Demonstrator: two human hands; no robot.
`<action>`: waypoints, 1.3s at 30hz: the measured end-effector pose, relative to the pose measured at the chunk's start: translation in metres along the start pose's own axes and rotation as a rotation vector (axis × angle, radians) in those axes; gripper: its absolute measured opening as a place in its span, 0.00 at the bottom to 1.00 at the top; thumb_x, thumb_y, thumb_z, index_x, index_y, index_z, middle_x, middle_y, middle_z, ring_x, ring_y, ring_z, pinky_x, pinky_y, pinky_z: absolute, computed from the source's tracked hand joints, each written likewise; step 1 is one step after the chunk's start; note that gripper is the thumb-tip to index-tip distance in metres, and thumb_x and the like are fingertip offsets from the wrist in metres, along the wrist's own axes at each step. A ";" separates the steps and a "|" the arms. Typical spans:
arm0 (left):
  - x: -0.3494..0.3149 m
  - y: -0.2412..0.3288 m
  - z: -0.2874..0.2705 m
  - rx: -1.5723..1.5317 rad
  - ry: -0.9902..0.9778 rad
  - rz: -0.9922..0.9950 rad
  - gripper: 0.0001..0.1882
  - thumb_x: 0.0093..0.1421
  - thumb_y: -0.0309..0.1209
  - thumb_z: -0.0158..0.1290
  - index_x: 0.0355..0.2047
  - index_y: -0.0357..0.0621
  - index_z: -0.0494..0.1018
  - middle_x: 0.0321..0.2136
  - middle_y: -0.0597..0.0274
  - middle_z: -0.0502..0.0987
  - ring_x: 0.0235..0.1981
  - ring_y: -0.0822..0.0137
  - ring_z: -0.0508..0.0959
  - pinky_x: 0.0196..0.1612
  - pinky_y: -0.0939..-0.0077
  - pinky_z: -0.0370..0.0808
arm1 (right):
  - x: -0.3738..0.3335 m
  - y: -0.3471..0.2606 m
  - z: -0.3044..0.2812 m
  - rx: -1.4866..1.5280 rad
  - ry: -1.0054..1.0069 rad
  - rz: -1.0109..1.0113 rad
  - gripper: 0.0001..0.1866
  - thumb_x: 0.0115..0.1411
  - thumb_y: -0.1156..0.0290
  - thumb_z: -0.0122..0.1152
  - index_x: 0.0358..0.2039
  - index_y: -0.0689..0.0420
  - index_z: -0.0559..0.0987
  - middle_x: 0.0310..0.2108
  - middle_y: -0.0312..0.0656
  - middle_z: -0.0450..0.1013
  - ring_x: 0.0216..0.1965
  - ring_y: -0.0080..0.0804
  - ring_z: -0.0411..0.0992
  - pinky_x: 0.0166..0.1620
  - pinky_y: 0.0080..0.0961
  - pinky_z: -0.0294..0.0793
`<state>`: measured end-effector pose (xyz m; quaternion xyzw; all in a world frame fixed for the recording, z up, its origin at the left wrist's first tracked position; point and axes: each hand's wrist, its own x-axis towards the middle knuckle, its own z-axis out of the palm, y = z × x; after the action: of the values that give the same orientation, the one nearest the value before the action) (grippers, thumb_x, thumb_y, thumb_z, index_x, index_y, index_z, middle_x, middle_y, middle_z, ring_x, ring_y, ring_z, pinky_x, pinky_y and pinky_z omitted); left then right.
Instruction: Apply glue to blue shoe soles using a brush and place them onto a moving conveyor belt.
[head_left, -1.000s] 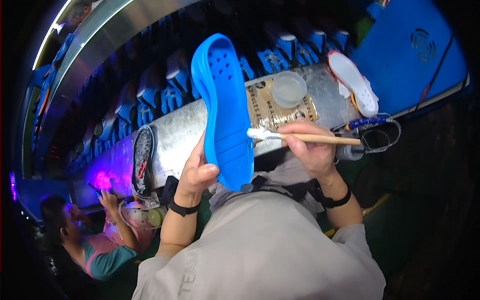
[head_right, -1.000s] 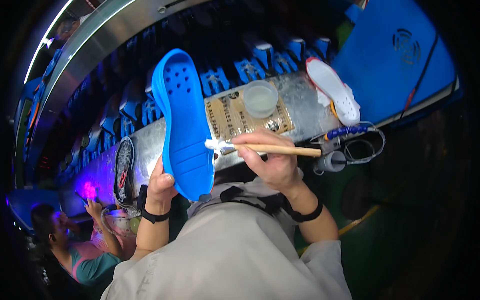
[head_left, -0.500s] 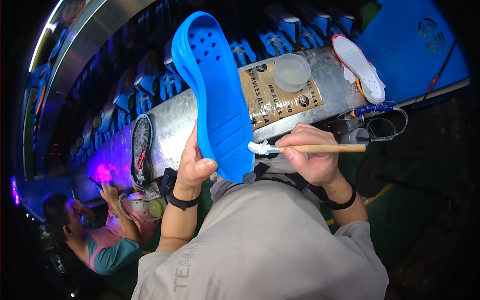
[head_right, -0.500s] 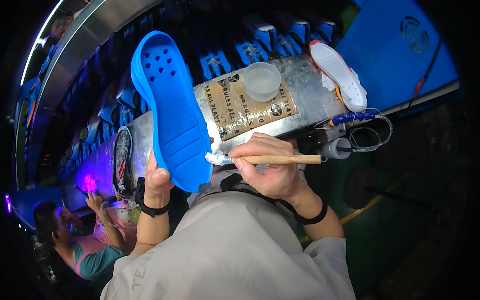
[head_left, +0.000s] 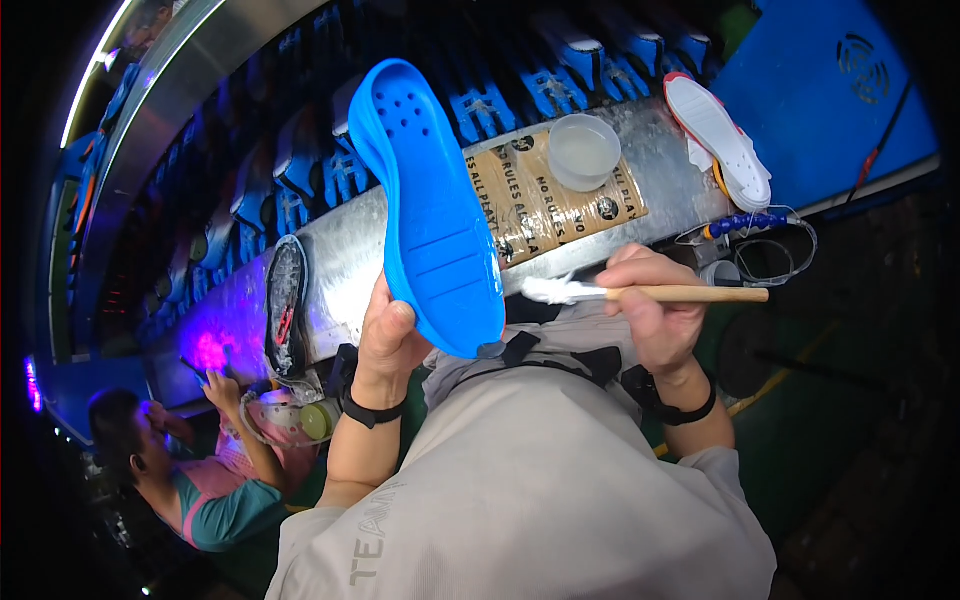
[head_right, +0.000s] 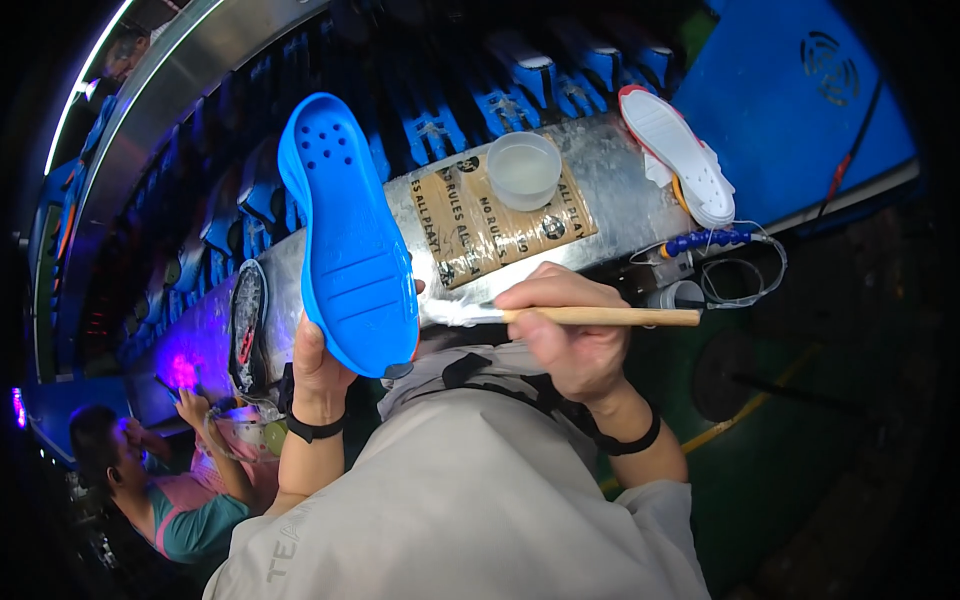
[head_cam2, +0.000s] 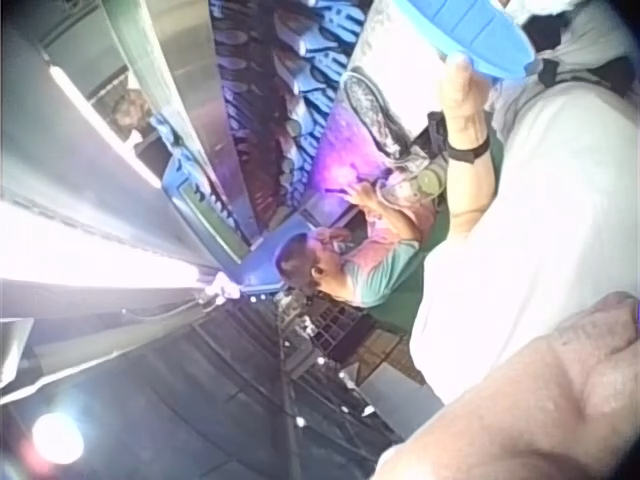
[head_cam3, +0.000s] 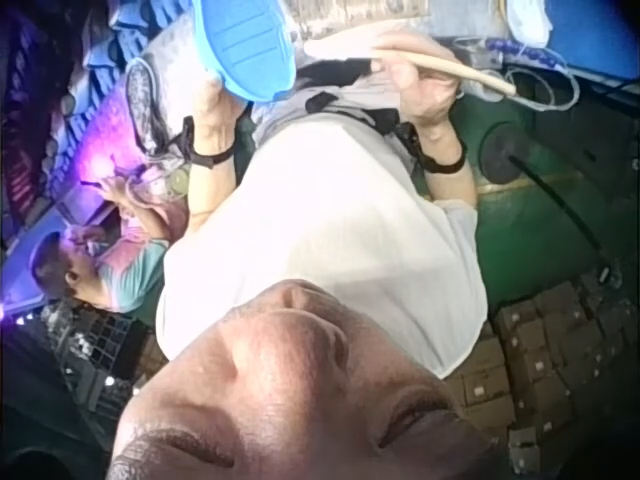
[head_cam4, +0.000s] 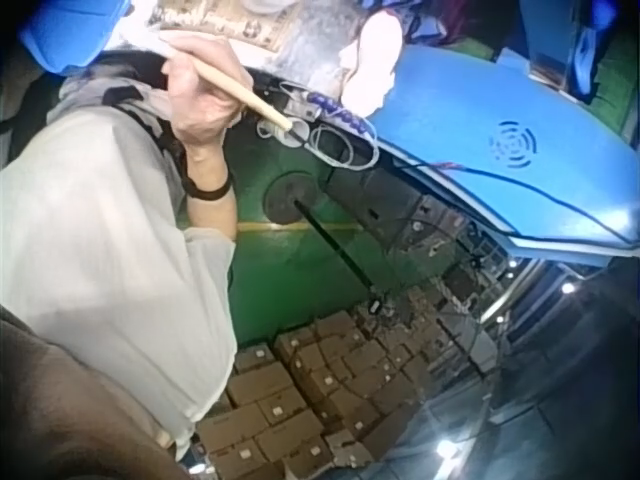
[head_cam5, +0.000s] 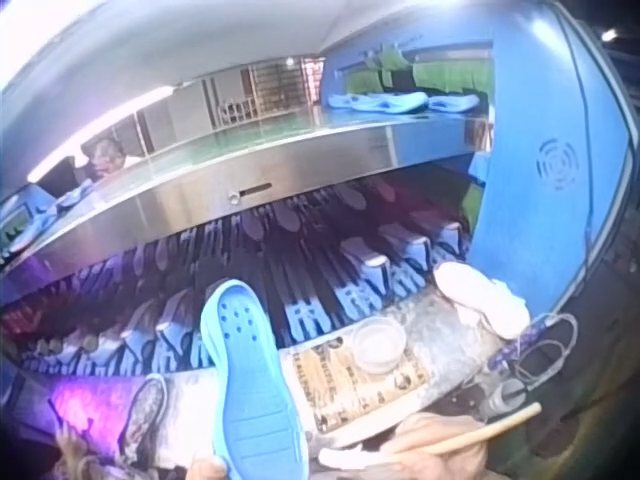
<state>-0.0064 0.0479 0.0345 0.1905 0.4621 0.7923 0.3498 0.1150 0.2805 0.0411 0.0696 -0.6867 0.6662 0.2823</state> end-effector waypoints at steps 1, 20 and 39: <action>0.000 0.000 0.000 -0.013 0.001 -0.011 0.59 0.48 0.64 0.62 0.67 0.32 0.53 0.58 0.40 0.68 0.56 0.44 0.75 0.49 0.54 0.81 | -0.003 0.002 -0.004 0.051 0.100 0.008 0.08 0.53 0.79 0.57 0.33 0.67 0.81 0.22 0.43 0.75 0.24 0.27 0.71 0.30 0.24 0.71; 0.246 0.216 0.124 -0.454 -0.483 0.344 0.29 0.68 0.49 0.45 0.54 0.33 0.66 0.53 0.42 0.72 0.52 0.45 0.74 0.58 0.47 0.73 | -0.035 0.007 -0.036 0.036 0.434 -0.017 0.10 0.62 0.69 0.55 0.37 0.64 0.78 0.28 0.40 0.71 0.27 0.23 0.66 0.34 0.19 0.65; 0.008 0.431 -0.259 1.600 1.943 0.025 0.39 0.56 0.51 0.54 0.63 0.43 0.64 0.51 0.41 0.77 0.54 0.52 0.77 0.59 0.59 0.70 | -0.045 0.038 -0.029 -0.033 0.345 0.191 0.12 0.64 0.66 0.55 0.38 0.64 0.76 0.27 0.37 0.68 0.28 0.20 0.66 0.33 0.17 0.65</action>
<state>-0.3364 -0.2430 0.2782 -0.3075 0.8765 0.1070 -0.3547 0.1430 0.2998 -0.0152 -0.1158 -0.6424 0.6806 0.3326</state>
